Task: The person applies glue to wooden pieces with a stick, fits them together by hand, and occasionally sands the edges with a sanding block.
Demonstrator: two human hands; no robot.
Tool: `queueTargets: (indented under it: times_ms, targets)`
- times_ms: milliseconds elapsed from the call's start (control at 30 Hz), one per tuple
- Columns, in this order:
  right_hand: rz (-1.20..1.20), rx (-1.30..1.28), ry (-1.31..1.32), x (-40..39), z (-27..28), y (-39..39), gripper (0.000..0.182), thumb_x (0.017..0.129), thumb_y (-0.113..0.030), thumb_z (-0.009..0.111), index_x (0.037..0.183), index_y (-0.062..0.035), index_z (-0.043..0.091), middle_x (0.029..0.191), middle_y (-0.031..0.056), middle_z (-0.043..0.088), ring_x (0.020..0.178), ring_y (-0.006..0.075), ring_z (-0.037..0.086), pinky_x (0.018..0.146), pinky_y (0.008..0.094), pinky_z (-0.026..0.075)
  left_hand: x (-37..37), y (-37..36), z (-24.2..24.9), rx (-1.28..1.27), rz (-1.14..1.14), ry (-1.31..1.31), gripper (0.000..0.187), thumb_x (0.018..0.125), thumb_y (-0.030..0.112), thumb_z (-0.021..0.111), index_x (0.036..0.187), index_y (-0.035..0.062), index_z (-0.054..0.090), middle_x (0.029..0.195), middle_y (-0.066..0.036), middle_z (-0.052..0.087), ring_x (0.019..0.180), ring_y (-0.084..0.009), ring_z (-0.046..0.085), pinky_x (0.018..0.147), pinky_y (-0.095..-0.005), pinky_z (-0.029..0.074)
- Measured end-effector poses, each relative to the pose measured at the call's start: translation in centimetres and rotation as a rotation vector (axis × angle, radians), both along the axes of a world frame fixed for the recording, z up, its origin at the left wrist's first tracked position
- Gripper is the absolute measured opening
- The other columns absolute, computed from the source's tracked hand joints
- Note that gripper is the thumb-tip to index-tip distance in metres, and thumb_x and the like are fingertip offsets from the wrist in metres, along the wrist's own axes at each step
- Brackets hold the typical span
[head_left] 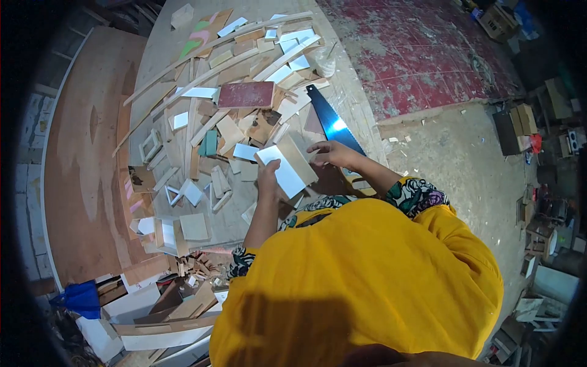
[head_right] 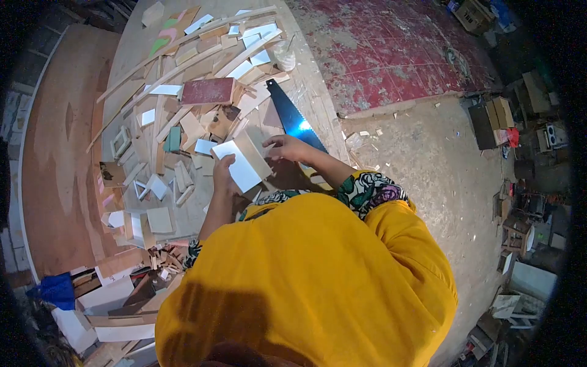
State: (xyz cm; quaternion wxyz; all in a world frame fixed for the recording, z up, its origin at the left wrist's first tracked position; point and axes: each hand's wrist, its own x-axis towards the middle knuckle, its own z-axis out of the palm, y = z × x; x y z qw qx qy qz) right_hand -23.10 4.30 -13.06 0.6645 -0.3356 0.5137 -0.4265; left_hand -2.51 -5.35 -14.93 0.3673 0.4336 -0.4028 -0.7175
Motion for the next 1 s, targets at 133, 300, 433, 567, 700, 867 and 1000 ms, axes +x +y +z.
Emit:
queueTargets:
  times_ms: [133, 300, 433, 567, 700, 867, 1000]
  targets:
    - [-0.198, 0.135, 0.101, -4.1, -1.1, -1.2, 0.035, 0.082, -0.015, 0.060, 0.115, -0.0065, 0.056, 0.086, 0.0024, 0.063, 0.072, 0.0082, 0.057, 0.063, 0.0228, 0.048, 0.2, -0.8, 1.3, 0.179, -0.004, 0.071, 0.051, 0.085, 0.031, 0.057, 0.124, 0.0031, 0.041, 0.106, -0.010, 0.052, 0.093, -0.0224, 0.055, 0.079, -0.0333, 0.047]
    - [-0.567, 0.010, 0.313, -11.5, 0.4, -5.3, 0.041, 0.080, -0.017, 0.063, 0.119, -0.0073, 0.052, 0.092, 0.0047, 0.059, 0.070, 0.0100, 0.056, 0.061, 0.0239, 0.048, -0.7, -2.4, 2.9, 0.294, 0.070, 0.130, 0.065, 0.089, 0.055, 0.042, 0.126, 0.0018, 0.040, 0.114, -0.012, 0.053, 0.100, -0.0234, 0.055, 0.085, -0.0339, 0.046]
    - [-0.783, -0.121, 0.531, -18.7, 1.2, -11.6, 0.048, 0.078, -0.021, 0.065, 0.121, -0.0051, 0.051, 0.095, 0.0062, 0.058, 0.070, 0.0125, 0.056, 0.059, 0.0241, 0.048, -1.3, -4.4, 3.3, 0.356, 0.074, 0.194, 0.062, 0.091, 0.054, 0.038, 0.129, 0.0049, 0.039, 0.121, -0.012, 0.051, 0.106, -0.0251, 0.053, 0.088, -0.0352, 0.045]
    - [-0.851, -0.096, 0.877, -20.8, 1.6, -15.4, 0.063, 0.070, -0.034, 0.070, 0.120, -0.0011, 0.050, 0.094, 0.0181, 0.060, 0.080, 0.0265, 0.059, 0.070, 0.0366, 0.047, -3.0, -5.5, 5.1, 0.315, 0.123, 0.188, 0.061, 0.091, 0.052, 0.039, 0.131, 0.0064, 0.036, 0.121, -0.012, 0.050, 0.107, -0.0255, 0.053, 0.088, -0.0362, 0.045]
    - [-1.003, -0.392, 1.270, -15.4, 3.1, -14.0, 0.064, 0.071, -0.035, 0.070, 0.122, -0.0013, 0.049, 0.119, 0.0254, 0.049, 0.113, 0.0406, 0.044, 0.094, 0.0420, 0.036, -3.8, -6.2, 5.9, 0.289, 0.104, 0.144, 0.056, 0.092, 0.040, 0.044, 0.137, 0.0106, 0.029, 0.123, -0.012, 0.048, 0.109, -0.0260, 0.051, 0.089, -0.0380, 0.045]
    - [-0.464, -0.573, 0.820, -3.9, 3.2, -9.9, 0.061, 0.075, -0.029, 0.069, 0.124, -0.0017, 0.046, 0.117, 0.0201, 0.051, 0.107, 0.0318, 0.050, 0.091, 0.0411, 0.040, -4.2, -6.4, 6.4, 0.156, 0.023, 0.197, 0.063, 0.084, 0.013, 0.051, 0.141, 0.0154, 0.024, 0.124, -0.010, 0.046, 0.108, -0.0233, 0.050, 0.092, -0.0357, 0.042]
    - [-0.174, -0.281, 0.332, -0.2, 3.6, -9.7, 0.046, 0.077, -0.006, 0.059, 0.122, -0.0008, 0.048, 0.106, 0.0106, 0.057, 0.093, 0.0153, 0.054, 0.082, 0.0283, 0.044, -4.6, -6.3, 6.6, 0.009, -0.064, 0.194, 0.074, 0.078, 0.002, 0.051, 0.143, 0.0120, 0.016, 0.126, -0.012, 0.045, 0.108, -0.0216, 0.049, 0.092, -0.0328, 0.040]
